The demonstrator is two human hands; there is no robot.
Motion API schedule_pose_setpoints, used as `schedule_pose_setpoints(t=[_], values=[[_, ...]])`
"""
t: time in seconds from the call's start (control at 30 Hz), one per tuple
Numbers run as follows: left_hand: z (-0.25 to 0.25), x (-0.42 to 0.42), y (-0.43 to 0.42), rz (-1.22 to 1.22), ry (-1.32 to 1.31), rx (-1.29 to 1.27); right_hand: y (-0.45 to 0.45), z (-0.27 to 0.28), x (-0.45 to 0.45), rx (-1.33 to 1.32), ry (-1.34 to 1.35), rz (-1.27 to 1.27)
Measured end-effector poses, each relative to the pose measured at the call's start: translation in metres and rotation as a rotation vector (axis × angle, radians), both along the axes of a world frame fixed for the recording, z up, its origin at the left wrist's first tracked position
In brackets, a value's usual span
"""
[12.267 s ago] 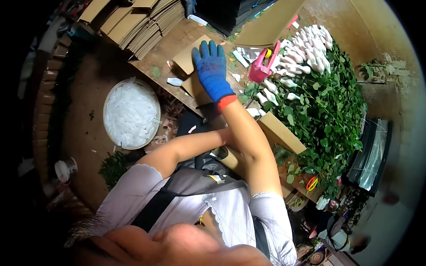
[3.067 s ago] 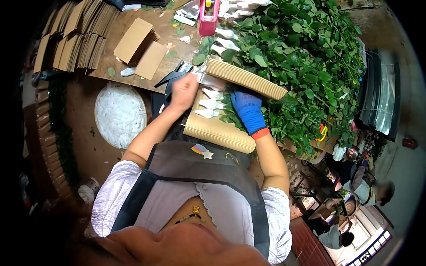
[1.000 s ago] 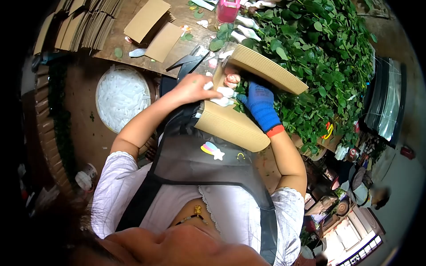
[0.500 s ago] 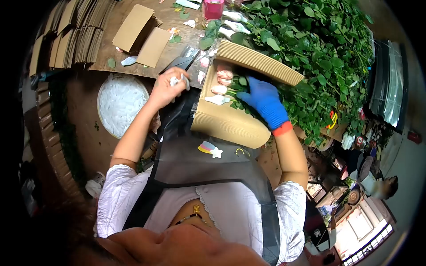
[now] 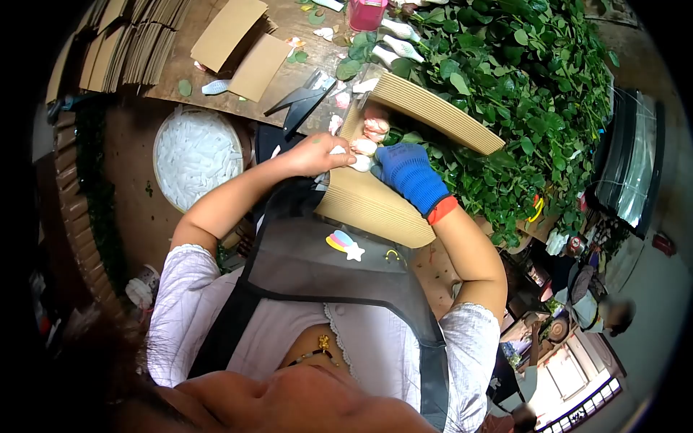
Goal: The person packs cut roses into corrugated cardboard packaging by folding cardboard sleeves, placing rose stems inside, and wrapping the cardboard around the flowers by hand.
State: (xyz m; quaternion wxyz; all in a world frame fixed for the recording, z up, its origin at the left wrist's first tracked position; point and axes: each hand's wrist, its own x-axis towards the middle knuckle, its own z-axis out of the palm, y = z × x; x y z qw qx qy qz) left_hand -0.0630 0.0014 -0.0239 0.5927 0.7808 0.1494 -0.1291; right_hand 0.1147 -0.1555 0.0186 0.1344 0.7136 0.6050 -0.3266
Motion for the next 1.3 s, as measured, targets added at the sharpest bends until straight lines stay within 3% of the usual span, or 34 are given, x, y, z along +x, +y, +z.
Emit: schedule_pose_setpoints(t=[0.1,0.23,0.3,0.37,0.43,0.5,0.57,0.63,0.67,0.77,0.83,0.9,0.97,1.1,1.17,1.3], values=[[-0.015,-0.009,-0.01,0.255,0.045,-0.443,0.001,0.0,0.0,-0.003,-0.012,-0.003],[-0.021,-0.034,-0.02,0.469,0.029,-0.608,-0.002,0.002,-0.003,0.019,-0.021,-0.032],[0.011,-0.043,-0.011,0.711,-0.042,-0.824,-0.001,-0.001,-0.003,-0.005,-0.013,-0.018],[0.027,-0.069,0.017,0.922,-0.057,-0.868,-0.003,0.002,0.0,0.002,0.014,-0.015],[0.034,-0.115,0.053,0.948,-0.05,-0.757,-0.004,0.012,0.007,0.042,0.061,-0.003],[0.041,-0.168,0.085,0.902,0.157,-0.327,-0.003,0.035,0.013,0.0,0.019,-0.05],[0.02,-0.231,0.105,0.645,0.491,0.653,0.0,0.053,0.014,-0.011,-0.019,-0.099],[0.041,-0.24,0.095,0.37,0.763,1.391,0.0,0.063,0.013,0.011,-0.069,-0.148],[0.049,-0.235,0.09,0.382,0.723,1.461,-0.002,0.062,0.014,-0.002,-0.099,-0.115],[0.027,-0.195,0.083,0.644,0.182,0.957,-0.003,0.061,0.021,0.16,-0.074,-0.27],[0.04,-0.125,0.056,0.687,-0.048,0.349,0.0,0.05,0.025,0.139,-0.08,-0.224],[0.047,-0.068,0.034,0.5,-0.011,0.175,0.008,0.042,0.022,0.087,-0.103,-0.169],[0.041,-0.025,0.012,0.439,-0.21,0.097,0.006,0.021,0.022,0.113,-0.165,-0.134],[0.037,0.028,0.002,0.183,-0.648,0.505,-0.002,-0.015,0.018,0.321,-0.183,-0.181],[0.028,0.044,0.001,-0.061,-0.7,0.62,-0.003,-0.016,0.016,0.258,-0.159,-0.185],[0.007,0.054,0.0,-0.105,-0.511,0.591,-0.012,-0.003,0.027,0.315,-0.081,-0.131]])
